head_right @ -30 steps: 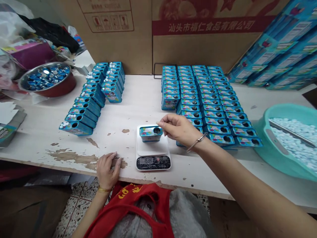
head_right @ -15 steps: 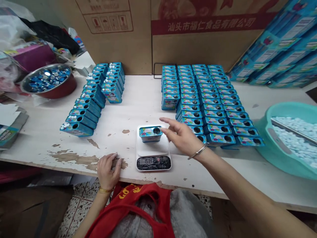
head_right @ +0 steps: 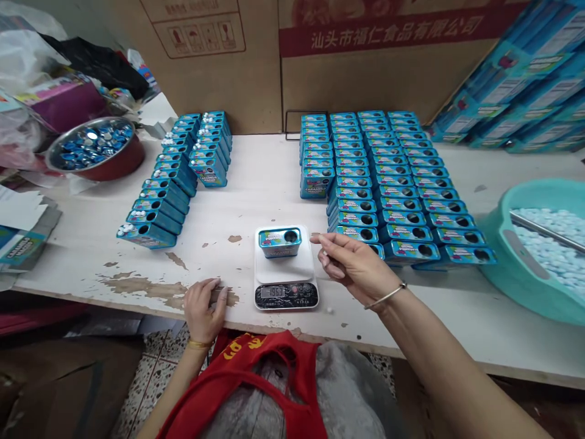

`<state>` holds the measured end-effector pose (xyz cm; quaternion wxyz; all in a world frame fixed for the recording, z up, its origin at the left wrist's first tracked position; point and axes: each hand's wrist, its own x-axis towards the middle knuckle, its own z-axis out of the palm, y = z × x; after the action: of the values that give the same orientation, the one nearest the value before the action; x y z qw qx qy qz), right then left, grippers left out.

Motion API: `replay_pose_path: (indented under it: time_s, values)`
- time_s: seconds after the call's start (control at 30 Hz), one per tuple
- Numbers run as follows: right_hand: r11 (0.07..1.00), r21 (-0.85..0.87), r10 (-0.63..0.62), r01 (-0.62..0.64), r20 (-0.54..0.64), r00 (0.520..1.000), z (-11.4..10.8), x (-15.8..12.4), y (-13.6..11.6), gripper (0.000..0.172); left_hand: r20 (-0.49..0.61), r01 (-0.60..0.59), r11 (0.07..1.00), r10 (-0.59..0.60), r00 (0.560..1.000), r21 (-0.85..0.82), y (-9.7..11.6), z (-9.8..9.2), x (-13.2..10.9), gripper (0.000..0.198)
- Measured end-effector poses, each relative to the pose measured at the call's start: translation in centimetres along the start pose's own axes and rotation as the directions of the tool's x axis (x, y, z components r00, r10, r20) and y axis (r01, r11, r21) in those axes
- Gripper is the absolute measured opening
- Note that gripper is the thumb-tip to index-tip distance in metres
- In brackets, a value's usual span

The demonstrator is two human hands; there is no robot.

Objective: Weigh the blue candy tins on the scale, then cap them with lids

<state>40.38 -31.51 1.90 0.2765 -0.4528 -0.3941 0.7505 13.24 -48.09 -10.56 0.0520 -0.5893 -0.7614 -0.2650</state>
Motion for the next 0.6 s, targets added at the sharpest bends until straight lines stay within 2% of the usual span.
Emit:
replay_pose_path:
  time_s: [0.1,0.2,0.27,0.37,0.47,0.6]
  values:
    - [0.989,0.133,0.067,-0.062,-0.038,0.997,-1.1,-1.0,1.7,0.026,0.001,-0.003,1.000,0.003,1.000,0.003,0.0,0.0,0.0,0.019]
    - [0.986,0.122,0.122,-0.113,-0.067,0.990,-2.8,-2.7,4.5,0.033,-0.001,-0.013,1.000,0.013,1.000,0.007,0.0,0.2,0.1,0.020]
    - [0.996,0.016,0.086,-0.084,-0.141,0.986,-4.2,-4.2,6.8,0.032,0.003,-0.018,1.000,0.018,1.000,0.007,-0.1,0.3,0.2,0.021]
    - [0.952,-0.304,-0.093,0.008,-0.267,0.959,-6.2,-6.7,10.5,0.028,0.019,-0.029,0.999,0.029,0.999,0.019,-0.3,0.5,0.4,0.023]
    - [0.753,-0.658,-0.235,0.037,-0.216,0.948,-7.4,-9.0,13.7,0.026,0.031,-0.046,0.998,0.045,0.999,0.040,-0.4,0.8,0.7,0.025]
    - [0.430,-0.894,-0.311,0.121,-0.021,0.950,-7.7,-10.7,15.8,0.029,0.038,-0.068,0.997,0.066,0.997,0.044,-0.4,1.0,1.1,0.024]
